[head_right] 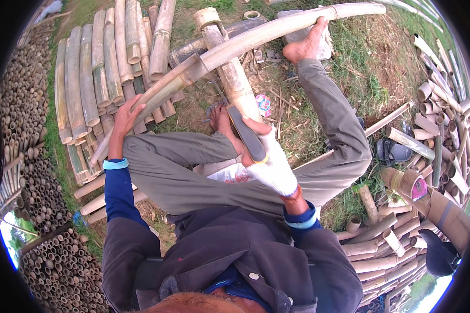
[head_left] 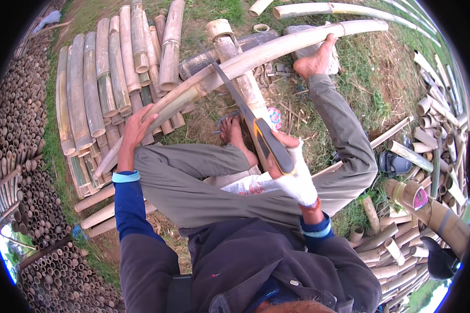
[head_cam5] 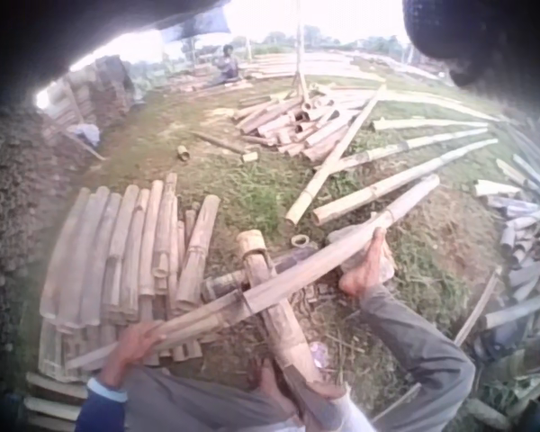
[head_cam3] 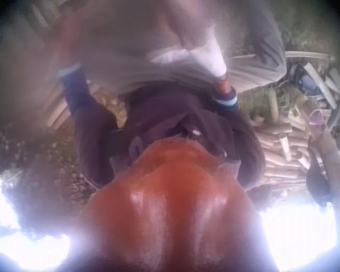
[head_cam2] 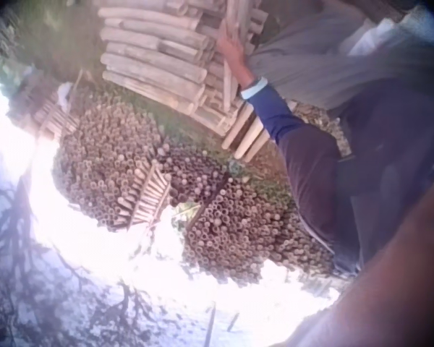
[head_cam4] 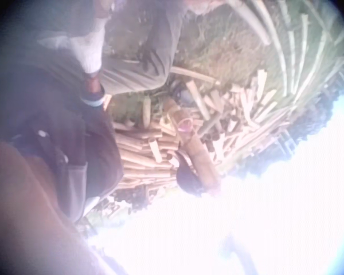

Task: The person sits on the ground and uses a hand saw to cut bamboo poles into shorter sections. They position each pole on a makeshift support, saw through it, and then place the cut pieces aside.

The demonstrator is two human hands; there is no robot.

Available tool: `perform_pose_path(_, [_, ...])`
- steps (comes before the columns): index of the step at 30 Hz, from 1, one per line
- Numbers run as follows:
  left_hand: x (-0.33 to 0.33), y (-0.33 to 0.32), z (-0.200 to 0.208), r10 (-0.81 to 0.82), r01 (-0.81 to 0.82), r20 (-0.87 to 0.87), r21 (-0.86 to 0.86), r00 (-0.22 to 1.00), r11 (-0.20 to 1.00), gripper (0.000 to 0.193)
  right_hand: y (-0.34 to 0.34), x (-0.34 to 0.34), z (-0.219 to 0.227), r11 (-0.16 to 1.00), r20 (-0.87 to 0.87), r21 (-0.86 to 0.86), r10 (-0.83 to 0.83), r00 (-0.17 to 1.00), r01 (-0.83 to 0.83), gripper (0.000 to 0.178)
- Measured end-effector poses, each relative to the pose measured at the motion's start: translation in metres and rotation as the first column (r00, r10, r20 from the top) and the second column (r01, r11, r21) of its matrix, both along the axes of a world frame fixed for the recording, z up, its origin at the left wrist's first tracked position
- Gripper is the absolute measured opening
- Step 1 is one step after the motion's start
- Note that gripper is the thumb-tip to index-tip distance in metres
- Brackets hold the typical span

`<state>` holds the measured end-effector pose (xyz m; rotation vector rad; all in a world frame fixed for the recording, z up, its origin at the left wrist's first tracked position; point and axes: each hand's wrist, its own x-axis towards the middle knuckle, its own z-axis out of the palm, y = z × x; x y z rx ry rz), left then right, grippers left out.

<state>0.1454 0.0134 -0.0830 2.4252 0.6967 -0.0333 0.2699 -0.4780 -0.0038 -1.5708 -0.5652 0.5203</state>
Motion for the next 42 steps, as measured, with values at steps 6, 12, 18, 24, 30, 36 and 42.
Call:
perform_pose_path(6, [0.002, 0.003, -0.002, 0.028, -0.028, 0.011, -0.034, 1.000, 0.999, 0.061, -0.014, 0.009, 0.006, 0.992, 0.174, -0.124, 0.058, 0.983, -0.036, 0.063])
perform_pose_path(12, [0.004, 0.006, 0.005, 0.042, -0.071, 0.147, 0.195, 0.988, 0.978, 0.059, 0.047, 0.035, -0.060, 0.990, 0.182, 0.091, -0.126, 0.975, 0.111, 0.059])
perform_pose_path(18, [0.041, -0.030, 0.067, -0.164, -0.045, 0.357, 0.511, 0.920, 0.859, 0.045, 0.029, 0.017, -0.101, 0.950, -0.322, 0.265, -0.074, 0.944, 0.164, 0.058])
perform_pose_path(24, [0.135, -0.075, 0.102, -0.385, 0.100, 0.292, 0.670, 0.875, 0.736, 0.045, -0.009, 0.053, -0.060, 0.952, 0.089, 0.092, -0.298, 0.950, 0.291, 0.067])
perform_pose_path(30, [0.244, -0.141, 0.047, -0.393, 0.242, 0.360, 0.397, 0.846, 0.885, 0.047, -0.068, 0.093, -0.029, 0.555, 0.029, 0.220, -0.826, 0.563, 0.802, 0.071])
perform_pose_path(36, [0.348, -0.206, 0.003, -0.411, 0.280, 0.381, 0.354, 0.828, 0.892, 0.046, -0.131, 0.124, -0.071, 0.440, 0.207, 0.280, -0.896, 0.393, 0.854, 0.053])
perform_pose_path(42, [0.430, -0.275, -0.015, -0.490, 0.409, 0.353, 0.281, 0.797, 0.868, 0.049, -0.149, 0.126, -0.065, 0.324, 0.061, 0.307, -0.945, 0.321, 0.895, 0.045])
